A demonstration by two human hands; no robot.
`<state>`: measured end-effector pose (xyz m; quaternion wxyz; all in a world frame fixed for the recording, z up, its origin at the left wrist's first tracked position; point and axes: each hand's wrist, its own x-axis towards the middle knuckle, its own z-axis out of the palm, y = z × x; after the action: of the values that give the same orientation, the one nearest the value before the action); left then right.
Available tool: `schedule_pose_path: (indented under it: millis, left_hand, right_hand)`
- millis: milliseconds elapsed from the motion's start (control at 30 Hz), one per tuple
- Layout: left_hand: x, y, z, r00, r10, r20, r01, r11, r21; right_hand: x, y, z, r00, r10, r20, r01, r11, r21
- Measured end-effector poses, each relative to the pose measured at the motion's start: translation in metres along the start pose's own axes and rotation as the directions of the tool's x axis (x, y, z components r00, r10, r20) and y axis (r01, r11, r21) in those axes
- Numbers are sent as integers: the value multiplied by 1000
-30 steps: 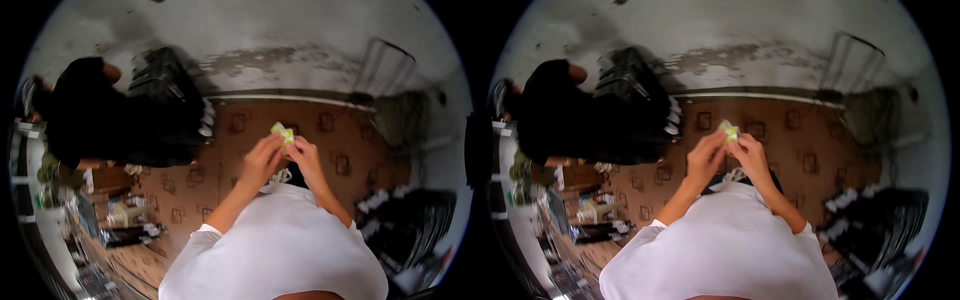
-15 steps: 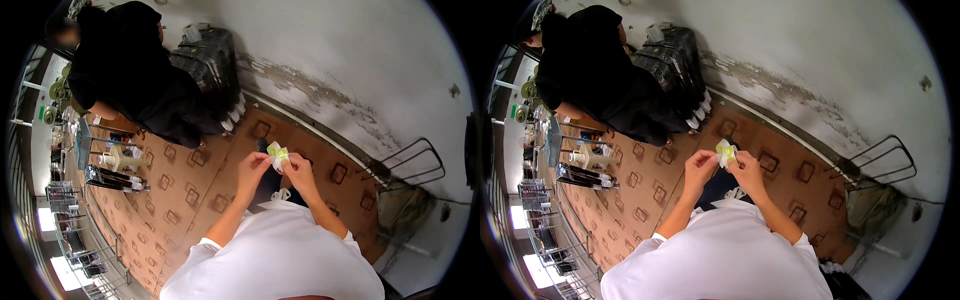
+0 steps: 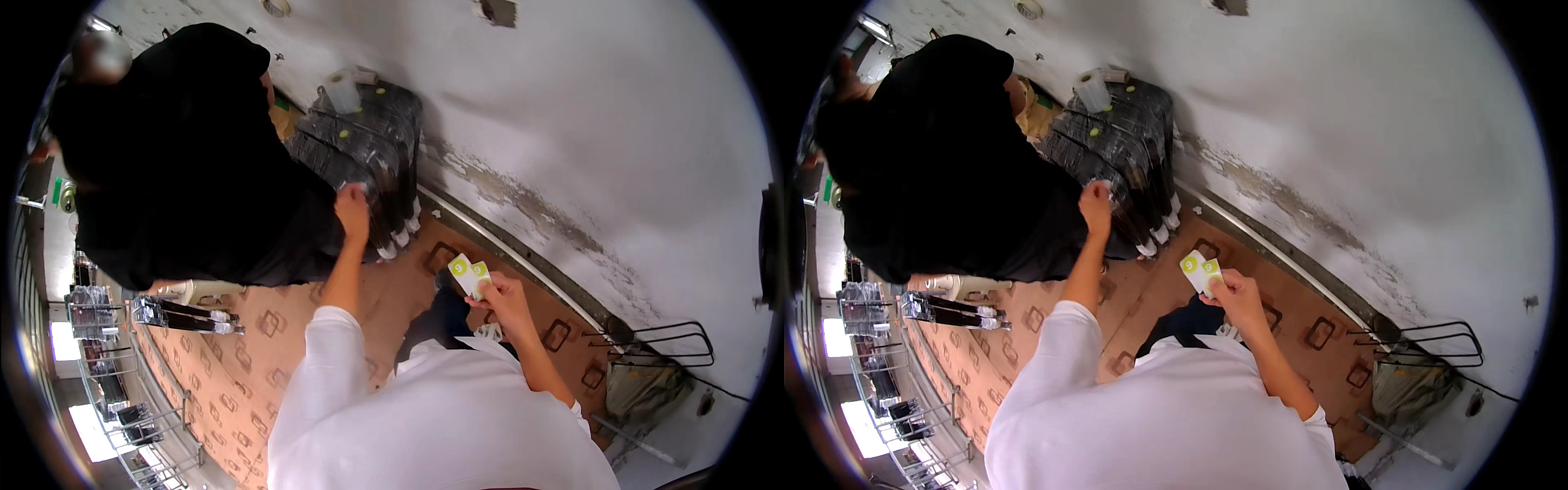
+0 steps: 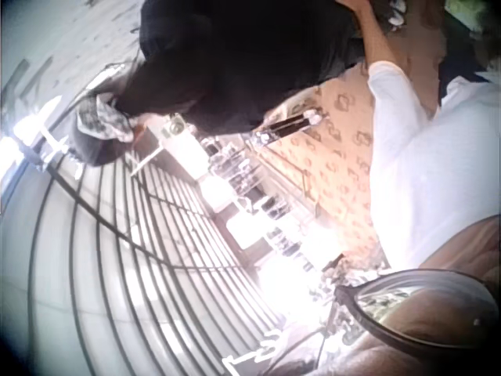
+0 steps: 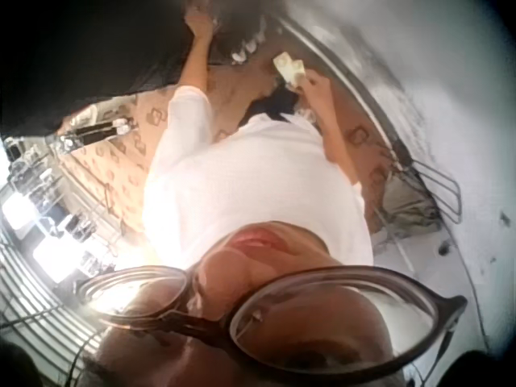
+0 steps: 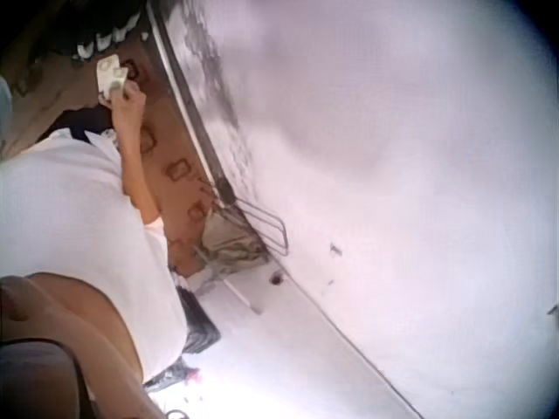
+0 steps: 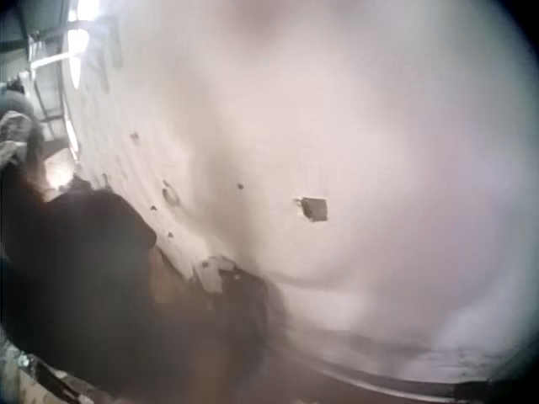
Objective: The person applies small yellow circular stickers to stacks of black plastic-wrapped items in a warehouse setting. They peel stickers from a roll and place them on the top of the stacks, moving between different piles of wrapped goods.
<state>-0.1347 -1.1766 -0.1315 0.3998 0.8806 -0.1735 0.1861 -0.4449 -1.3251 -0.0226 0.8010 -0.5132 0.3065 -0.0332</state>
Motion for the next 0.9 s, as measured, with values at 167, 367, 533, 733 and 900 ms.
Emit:
schedule_pose_path:
  millis: [167, 367, 533, 733, 900]
  left_hand:
    - [121, -38, 6, 965, 258, -48, -226, 911, 345]
    - [87, -82, 29, 943, 141, 301, -296, 770, 566]
    - [32, 22, -22, 926, -60, 372, -125, 883, 452]
    - [-88, 128, -100, 940, -302, 157, 316, 946, -77]
    - [-151, 177, -146, 820, -569, 59, 536, 730, -425]
  right_hand:
    - [45, -33, 27, 996, 26, 86, -24, 999, -28]
    - [61, -51, 37, 971, 111, 213, -86, 989, -123]
    - [74, -53, 34, 947, 117, 298, -86, 989, -117]
    - [97, -47, 41, 863, 115, 491, -39, 986, -163]
    - [79, -27, 63, 718, 160, 677, 73, 951, -302]
